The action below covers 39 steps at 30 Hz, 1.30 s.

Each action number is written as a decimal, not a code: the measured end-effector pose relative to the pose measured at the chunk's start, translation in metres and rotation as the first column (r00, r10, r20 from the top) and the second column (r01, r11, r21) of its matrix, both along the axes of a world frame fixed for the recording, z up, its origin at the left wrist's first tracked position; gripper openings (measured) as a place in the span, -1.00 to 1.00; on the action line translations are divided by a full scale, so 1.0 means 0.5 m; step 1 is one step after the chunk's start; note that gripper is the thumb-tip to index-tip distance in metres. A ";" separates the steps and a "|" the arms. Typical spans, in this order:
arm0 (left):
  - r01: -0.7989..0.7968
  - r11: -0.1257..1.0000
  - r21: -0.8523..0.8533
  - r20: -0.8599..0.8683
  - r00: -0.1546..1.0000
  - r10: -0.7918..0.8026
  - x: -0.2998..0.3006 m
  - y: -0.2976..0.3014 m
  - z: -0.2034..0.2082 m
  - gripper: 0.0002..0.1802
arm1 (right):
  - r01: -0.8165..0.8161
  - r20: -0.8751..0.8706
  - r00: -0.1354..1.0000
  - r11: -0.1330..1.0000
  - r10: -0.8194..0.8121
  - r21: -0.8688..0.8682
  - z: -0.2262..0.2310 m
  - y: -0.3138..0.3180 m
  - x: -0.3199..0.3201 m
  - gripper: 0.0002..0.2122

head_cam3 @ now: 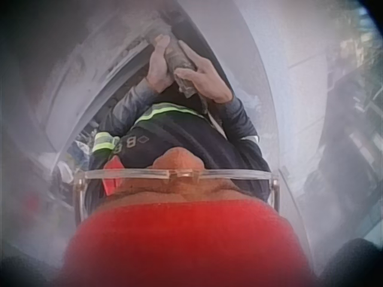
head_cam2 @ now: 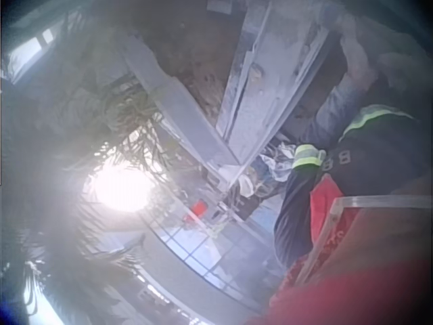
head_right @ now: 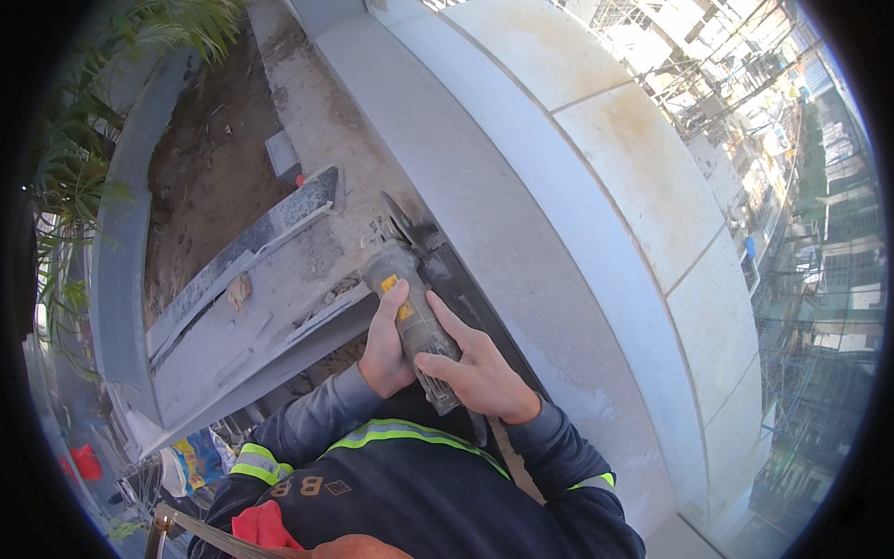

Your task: The person uses an angle grinder to smooth a concrete ledge on a balcony. The person holds the tool with both hands and moves it along the edge, generating dust.

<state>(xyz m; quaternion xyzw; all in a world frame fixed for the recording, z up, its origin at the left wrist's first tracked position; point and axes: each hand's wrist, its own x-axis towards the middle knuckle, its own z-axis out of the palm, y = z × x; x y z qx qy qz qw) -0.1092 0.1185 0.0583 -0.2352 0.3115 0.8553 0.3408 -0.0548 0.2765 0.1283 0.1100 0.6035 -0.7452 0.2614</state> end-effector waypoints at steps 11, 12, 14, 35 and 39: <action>-0.019 1.000 0.022 0.008 1.000 0.019 0.004 -0.009 -0.006 -0.57 | -0.021 -0.025 0.999 1.000 0.022 0.014 -0.004 -0.004 0.001 -0.18; -0.017 1.000 0.025 0.004 1.000 0.017 0.005 -0.010 -0.008 -0.57 | -0.019 -0.025 1.000 1.000 0.019 0.009 -0.005 -0.005 0.001 -0.17; -0.024 1.000 0.005 -0.001 1.000 0.024 0.004 -0.007 -0.002 -0.57 | -0.005 -0.019 1.000 1.000 0.005 -0.008 -0.006 -0.006 0.003 -0.17; -0.039 0.998 0.058 -0.023 0.999 0.040 0.005 -0.026 0.002 -0.54 | -0.016 -0.091 0.996 0.999 0.021 0.051 -0.003 -0.028 0.004 -0.16; -0.048 0.997 0.061 -0.007 0.999 0.049 0.005 -0.023 -0.010 -0.55 | -0.036 -0.067 0.997 0.999 0.039 0.033 -0.003 -0.023 0.001 -0.18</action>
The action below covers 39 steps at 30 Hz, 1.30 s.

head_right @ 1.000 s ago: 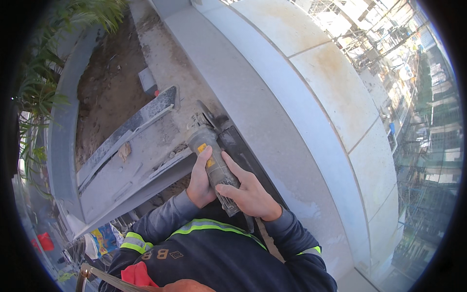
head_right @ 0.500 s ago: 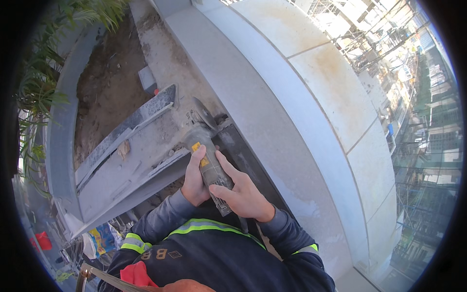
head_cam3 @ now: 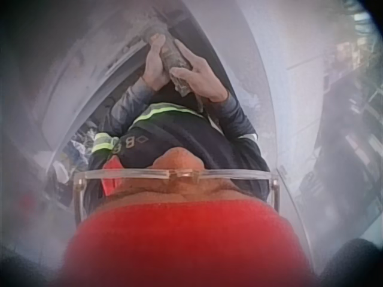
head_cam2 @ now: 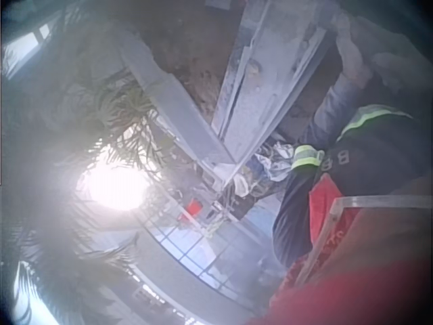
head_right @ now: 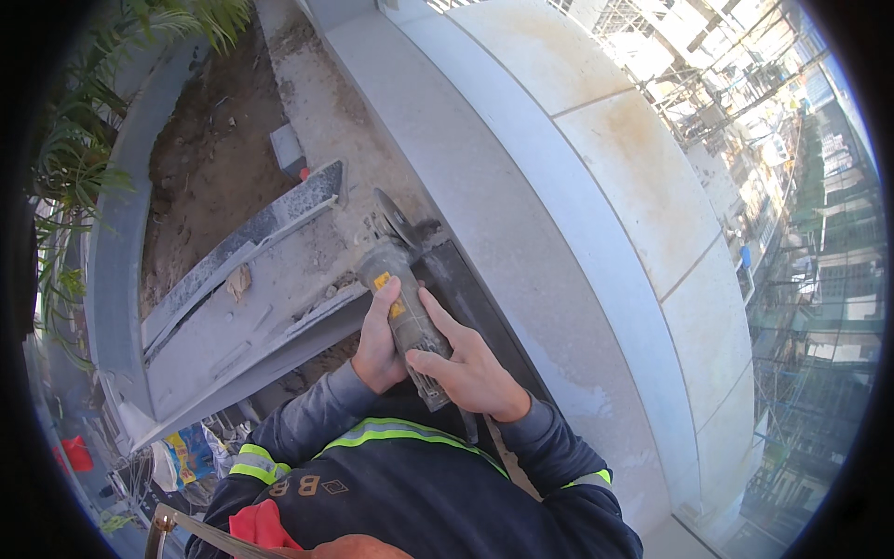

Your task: The person uses an angle grinder to smooth a concrete ledge on a balcony. The person holds the tool with both hands and moves it along the edge, generating dust.

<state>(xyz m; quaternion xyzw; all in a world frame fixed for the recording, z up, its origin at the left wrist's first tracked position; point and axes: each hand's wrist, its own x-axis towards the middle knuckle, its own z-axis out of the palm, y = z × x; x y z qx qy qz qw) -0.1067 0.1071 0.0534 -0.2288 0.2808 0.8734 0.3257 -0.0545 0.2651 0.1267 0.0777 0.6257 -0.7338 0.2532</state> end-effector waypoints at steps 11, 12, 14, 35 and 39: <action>0.008 0.998 -0.055 0.021 1.000 -0.007 0.001 0.004 -0.001 -0.56 | 0.011 0.039 0.999 0.999 -0.009 -0.033 0.004 0.005 0.001 -0.17; 0.011 0.998 -0.056 0.025 1.000 -0.010 0.001 0.004 0.000 -0.56 | 0.012 0.036 0.999 0.999 -0.011 -0.031 0.003 0.005 0.002 -0.17; 0.012 0.998 -0.060 0.013 1.000 -0.011 -0.001 0.005 0.004 -0.56 | 0.019 0.032 0.999 0.999 -0.018 -0.028 -0.001 0.005 0.001 -0.18; 0.013 0.997 -0.080 0.002 1.000 -0.013 -0.008 0.009 0.014 -0.59 | 0.093 0.131 0.988 0.990 -0.079 -0.106 0.001 -0.001 0.010 -0.18; 0.013 0.997 -0.075 0.007 1.000 -0.013 -0.010 0.008 0.019 -0.59 | 0.105 0.175 0.981 0.986 -0.081 -0.133 0.015 -0.002 0.008 -0.18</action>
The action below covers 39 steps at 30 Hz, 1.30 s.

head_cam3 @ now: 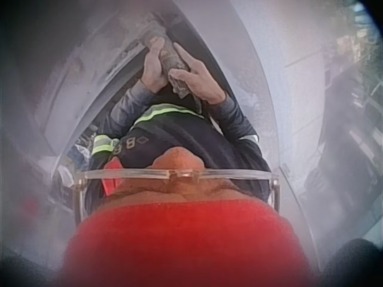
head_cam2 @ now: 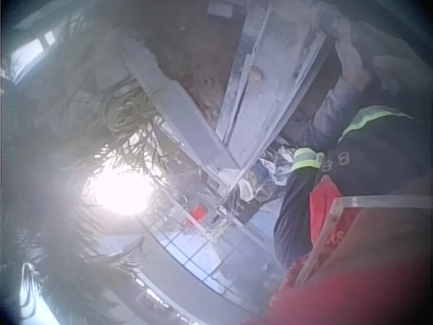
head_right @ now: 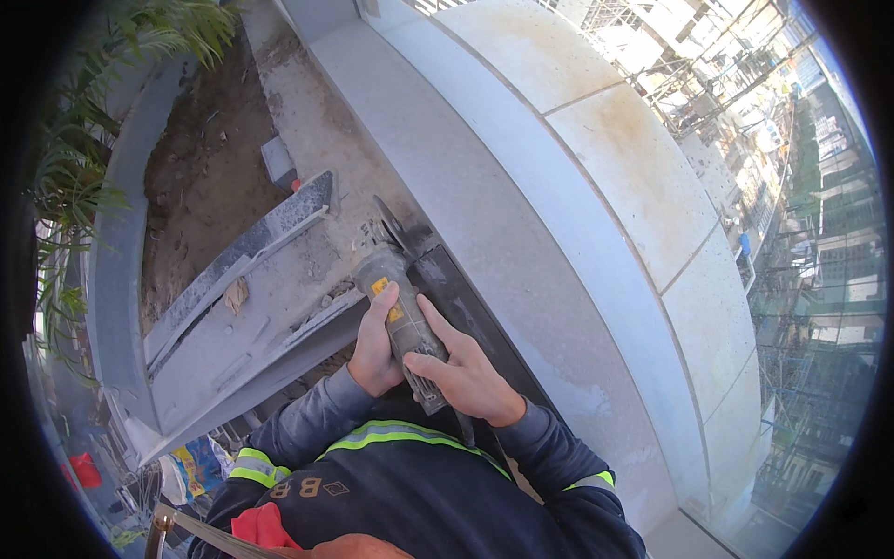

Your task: The person uses an angle grinder to smooth a concrete ledge on a balcony. The person holds the tool with both hands and moves it along the edge, generating dust.

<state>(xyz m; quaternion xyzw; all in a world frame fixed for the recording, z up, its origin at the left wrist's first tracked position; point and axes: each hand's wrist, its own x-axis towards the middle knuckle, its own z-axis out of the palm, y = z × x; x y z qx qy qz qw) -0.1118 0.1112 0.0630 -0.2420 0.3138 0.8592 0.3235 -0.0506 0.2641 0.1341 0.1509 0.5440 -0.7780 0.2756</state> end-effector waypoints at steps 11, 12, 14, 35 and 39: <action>0.025 1.000 -0.012 -0.011 1.000 -0.025 0.001 -0.004 -0.020 -0.60 | -0.021 -0.109 0.994 0.998 0.027 0.062 -0.018 0.003 -0.001 -0.17; 0.007 1.000 -0.006 -0.004 1.000 -0.007 0.003 -0.005 -0.020 -0.60 | -0.025 -0.109 0.994 0.997 0.032 0.066 -0.017 0.003 -0.001 -0.17; 0.025 1.000 -0.001 0.001 1.000 -0.025 0.003 -0.008 -0.017 -0.60 | -0.025 -0.089 0.996 0.998 0.031 0.061 -0.009 0.003 -0.003 -0.17; 0.000 1.000 -0.019 -0.021 1.000 0.000 0.016 -0.016 -0.014 -0.52 | -0.030 -0.167 0.985 0.994 0.048 0.109 -0.010 -0.009 0.010 -0.17; 0.009 1.000 0.002 -0.001 1.000 -0.009 0.019 -0.007 -0.014 -0.54 | -0.030 -0.133 0.990 0.996 0.040 0.081 -0.012 0.001 0.010 -0.17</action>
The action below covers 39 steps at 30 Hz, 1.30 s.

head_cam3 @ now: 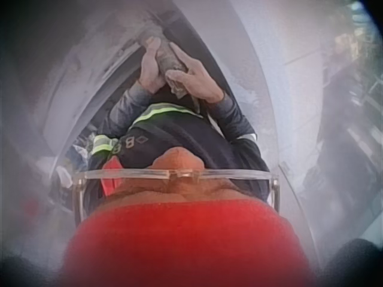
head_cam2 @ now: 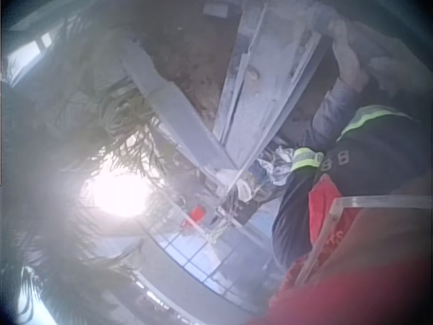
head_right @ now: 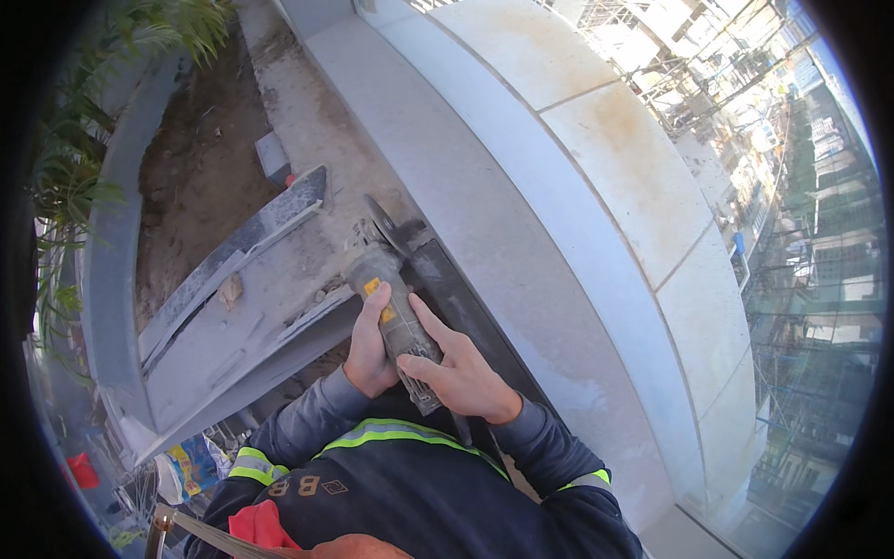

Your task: The person uses an angle grinder to smooth a concrete ledge on a balcony. The person holds the tool with both hands and moves it along the edge, generating dust.

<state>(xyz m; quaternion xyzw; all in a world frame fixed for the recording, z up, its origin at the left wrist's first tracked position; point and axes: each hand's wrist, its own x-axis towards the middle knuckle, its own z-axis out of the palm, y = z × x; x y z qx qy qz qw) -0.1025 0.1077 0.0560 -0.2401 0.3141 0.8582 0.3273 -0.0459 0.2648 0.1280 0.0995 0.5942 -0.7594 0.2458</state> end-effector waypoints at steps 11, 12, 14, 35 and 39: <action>-0.024 0.999 -0.038 -0.056 0.998 0.022 0.000 -0.007 0.006 -0.56 | -0.011 -0.052 0.999 1.000 0.011 -0.019 -0.010 -0.005 0.002 -0.18; -0.029 0.999 -0.041 -0.048 0.998 0.027 0.000 -0.007 0.006 -0.56 | -0.011 -0.044 0.999 1.000 0.010 -0.022 -0.009 -0.005 0.002 -0.18; -0.018 1.000 -0.023 -0.056 0.998 0.017 0.001 -0.006 0.006 -0.57 | -0.006 -0.019 1.000 0.999 0.006 -0.037 -0.007 -0.003 0.001 -0.18; -0.005 0.998 -0.066 -0.022 1.000 0.003 -0.012 -0.002 -0.001 -0.60 | -0.007 0.039 0.999 0.999 0.009 -0.037 -0.012 0.000 -0.012 -0.18; -0.002 0.997 -0.074 -0.033 0.999 0.000 -0.010 -0.003 0.009 -0.62 | -0.012 0.048 0.999 0.999 0.014 -0.035 -0.013 0.000 -0.010 -0.18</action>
